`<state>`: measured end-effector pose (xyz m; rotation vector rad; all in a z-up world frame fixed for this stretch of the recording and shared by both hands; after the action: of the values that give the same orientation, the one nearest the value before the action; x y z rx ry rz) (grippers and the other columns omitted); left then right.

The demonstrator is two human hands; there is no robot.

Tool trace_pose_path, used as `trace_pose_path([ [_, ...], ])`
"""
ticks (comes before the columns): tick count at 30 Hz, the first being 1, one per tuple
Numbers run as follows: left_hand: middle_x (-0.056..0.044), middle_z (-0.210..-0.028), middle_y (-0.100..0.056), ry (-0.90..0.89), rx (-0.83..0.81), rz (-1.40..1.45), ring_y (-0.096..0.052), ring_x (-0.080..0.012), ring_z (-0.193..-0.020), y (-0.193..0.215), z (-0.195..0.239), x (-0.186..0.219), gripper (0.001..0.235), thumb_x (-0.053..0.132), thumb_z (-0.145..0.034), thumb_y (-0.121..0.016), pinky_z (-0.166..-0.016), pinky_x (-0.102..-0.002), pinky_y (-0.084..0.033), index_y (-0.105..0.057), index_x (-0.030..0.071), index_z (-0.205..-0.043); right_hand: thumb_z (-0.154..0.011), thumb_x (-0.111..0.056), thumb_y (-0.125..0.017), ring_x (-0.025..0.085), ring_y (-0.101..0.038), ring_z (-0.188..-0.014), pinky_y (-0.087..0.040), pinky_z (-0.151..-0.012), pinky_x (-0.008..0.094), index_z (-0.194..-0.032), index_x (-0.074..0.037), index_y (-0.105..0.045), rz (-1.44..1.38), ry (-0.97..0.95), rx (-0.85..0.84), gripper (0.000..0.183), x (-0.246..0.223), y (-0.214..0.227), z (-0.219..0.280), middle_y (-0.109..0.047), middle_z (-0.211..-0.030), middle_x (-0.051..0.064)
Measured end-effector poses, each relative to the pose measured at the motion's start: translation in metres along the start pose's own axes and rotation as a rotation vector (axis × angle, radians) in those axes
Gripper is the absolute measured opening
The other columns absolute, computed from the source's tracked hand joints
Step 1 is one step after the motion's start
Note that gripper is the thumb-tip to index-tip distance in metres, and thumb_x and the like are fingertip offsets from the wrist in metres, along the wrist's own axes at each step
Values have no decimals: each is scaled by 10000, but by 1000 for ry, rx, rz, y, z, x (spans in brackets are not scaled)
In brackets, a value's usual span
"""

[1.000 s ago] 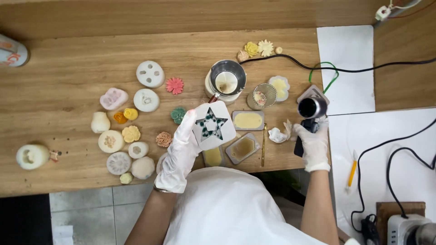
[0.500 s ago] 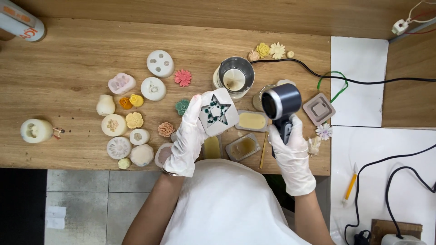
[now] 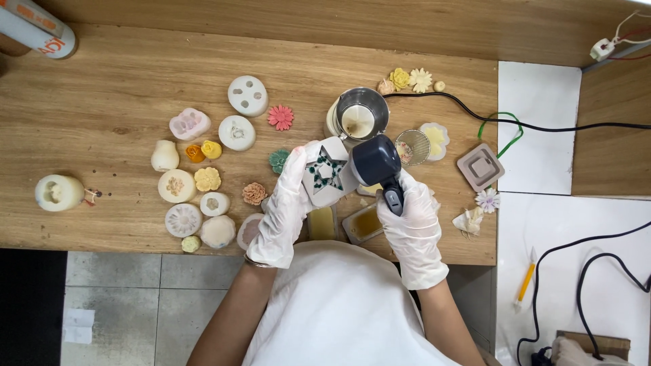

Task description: The person wears gloves and uses a heat gun to warm a star-shaped candle decorated with green wax pieces, then stirs and pours melted wax from a small pot, and handles finished flower-shaped candles on the table, placing one into the pot.

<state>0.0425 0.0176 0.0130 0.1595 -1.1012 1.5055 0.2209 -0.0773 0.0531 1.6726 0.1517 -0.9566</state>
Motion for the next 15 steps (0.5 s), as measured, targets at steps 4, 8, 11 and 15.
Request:
trace_pose_path([
  [4,-70,-1399,-620,-30,-43,-7,-628,-201,-1242,5,-3,-4,609,534,-1001,-455,-1009,-425,-543,-546,134,-1452,-848,-96,-787,259,-651,-903,-533,-794,385,-1333,-89,-618,-21,64,106,514,2,-3,13,-642,-1063,143],
  [8,-45,-1429,-600,-5,10,-9,-615,-186,-1259,12,-1,-8,622,536,-977,-477,-1015,-419,-527,-535,157,-1467,-871,-85,-767,235,-657,-956,-533,-851,358,-1326,-70,-599,-129,69,131,485,2,-4,18,-650,-1110,121],
  [11,-40,-1446,-583,0,55,2,-615,-192,-1265,24,-6,-18,641,532,-954,-502,-1022,-420,-525,-480,192,-1496,-869,-78,-769,229,-657,-962,-530,-871,362,-1305,-74,-609,-87,91,150,465,-1,-2,17,-663,-1101,108],
  [15,-9,-1486,-548,18,163,15,-596,-183,-1297,39,-7,-25,706,527,-922,-559,-1045,-410,-509,-421,220,-1542,-844,-105,-781,182,-699,-911,-562,-820,335,-1317,-76,-595,-120,-30,148,509,4,-4,16,-714,-1083,78],
])
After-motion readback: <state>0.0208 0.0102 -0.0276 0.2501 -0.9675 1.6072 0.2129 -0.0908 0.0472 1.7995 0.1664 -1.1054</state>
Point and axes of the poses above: each hand's wrist, its own z-axis away from the middle knuckle, its own y-axis out of the back of the hand, x = y × z, the point moved 9 cm from there along -z, towards the middle knuckle
